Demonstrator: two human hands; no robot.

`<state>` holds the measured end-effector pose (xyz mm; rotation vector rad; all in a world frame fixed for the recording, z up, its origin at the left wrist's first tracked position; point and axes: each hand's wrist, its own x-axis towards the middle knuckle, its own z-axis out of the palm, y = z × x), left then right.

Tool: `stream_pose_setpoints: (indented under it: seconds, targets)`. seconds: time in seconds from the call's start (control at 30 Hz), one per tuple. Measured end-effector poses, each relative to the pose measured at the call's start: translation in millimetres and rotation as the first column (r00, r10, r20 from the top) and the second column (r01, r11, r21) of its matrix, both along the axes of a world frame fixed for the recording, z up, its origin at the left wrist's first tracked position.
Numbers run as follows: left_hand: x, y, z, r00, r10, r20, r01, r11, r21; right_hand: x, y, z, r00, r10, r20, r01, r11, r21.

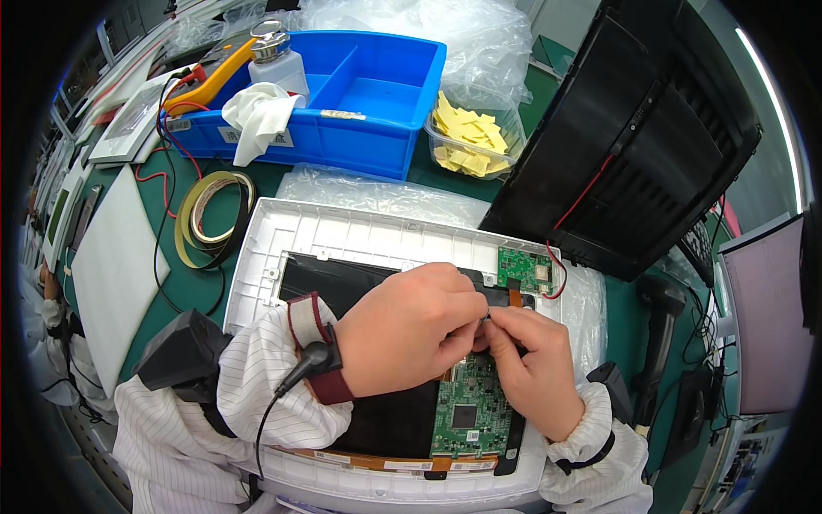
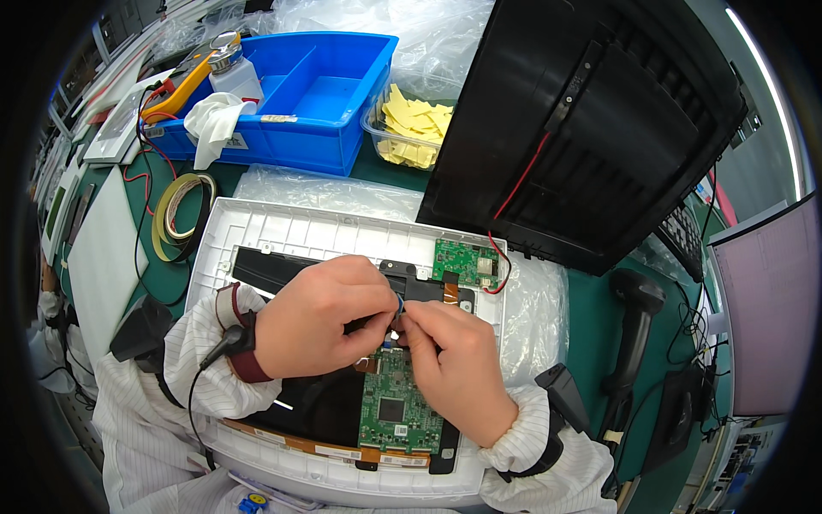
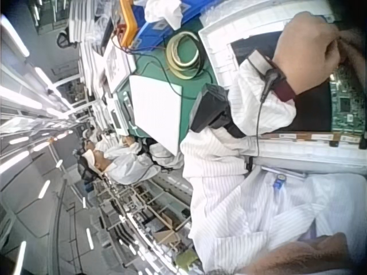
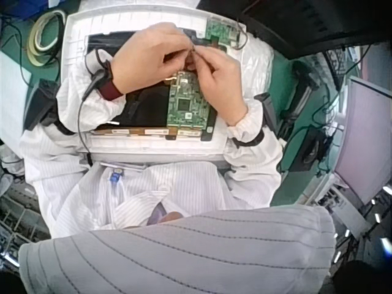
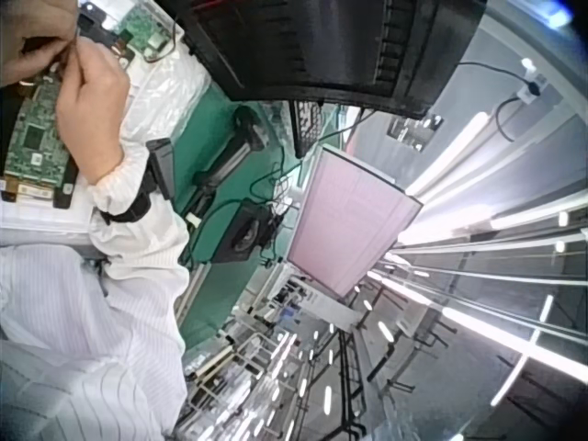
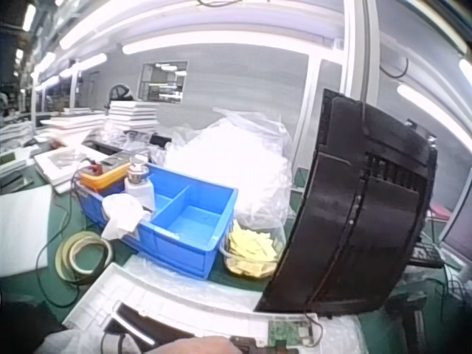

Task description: Assembling the internal components and connecting ribbon cables of an electronic tablet or screen device.

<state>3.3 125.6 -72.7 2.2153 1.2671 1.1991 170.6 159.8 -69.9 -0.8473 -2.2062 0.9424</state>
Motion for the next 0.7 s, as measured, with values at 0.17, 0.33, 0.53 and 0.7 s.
stream_pose_setpoints:
  seconds: [0.17,0.33,0.53,0.7]
  targets:
    - [3,5,-5,0.998,0.039,0.042,-0.035,0.996,-0.082,3,3,-2,0.999,-0.041,-0.017,0.039,0.994,-0.103]
    - [2,-3,-1,0.995,0.08,0.056,-0.076,0.995,-0.06,-2,0,1,0.999,-0.026,-0.03,0.022,0.992,-0.124]
    - [0,-1,3,0.984,0.082,0.16,-0.046,0.976,-0.212,0,1,-2,0.998,-0.034,-0.052,0.024,0.983,-0.183]
    - [0,-3,8,0.97,0.109,0.217,-0.037,0.95,-0.309,-1,0,-2,0.998,-0.04,-0.058,0.027,0.979,-0.201]
